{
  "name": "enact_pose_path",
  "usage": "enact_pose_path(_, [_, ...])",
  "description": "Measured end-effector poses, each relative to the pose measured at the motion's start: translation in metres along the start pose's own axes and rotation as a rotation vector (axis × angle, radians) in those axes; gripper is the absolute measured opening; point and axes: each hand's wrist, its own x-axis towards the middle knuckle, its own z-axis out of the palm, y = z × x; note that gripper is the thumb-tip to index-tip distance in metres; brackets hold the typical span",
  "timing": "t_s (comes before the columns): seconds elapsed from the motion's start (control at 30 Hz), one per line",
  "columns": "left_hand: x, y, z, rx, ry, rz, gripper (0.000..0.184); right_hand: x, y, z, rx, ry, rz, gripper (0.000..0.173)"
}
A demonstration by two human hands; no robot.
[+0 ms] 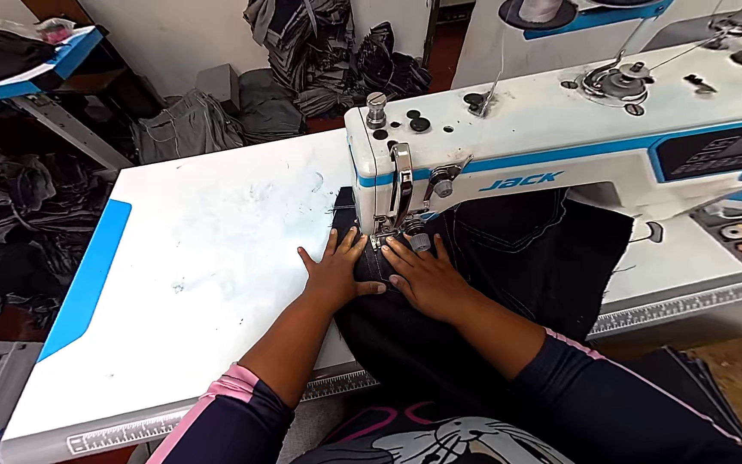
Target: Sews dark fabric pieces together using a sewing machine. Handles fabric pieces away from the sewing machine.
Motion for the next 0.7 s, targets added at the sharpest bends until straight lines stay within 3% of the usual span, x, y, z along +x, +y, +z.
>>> enact_pose_path(0.23, [0.03, -0.005, -0.018, -0.003, -0.038, -0.028, 0.091, 0.031, 0.009, -0.017, 0.055, -0.095, 0.07, 0.05])
enact_pose_path(0.57, [0.043, -0.013, -0.019, -0.017, 0.061, -0.028, 0.09, 0.048, 0.017, -0.014, 0.086, -0.053, 0.081, 0.049])
enact_pose_path(0.63, [0.039, -0.011, -0.019, 0.012, 0.082, -0.037, 0.085, 0.048, 0.016, -0.015, 0.068, -0.065, 0.089, 0.049])
enact_pose_path(0.7, [0.022, 0.0, -0.013, 0.032, 0.213, 0.038, 0.066, 0.048, 0.016, -0.015, 0.057, -0.074, 0.091, 0.05])
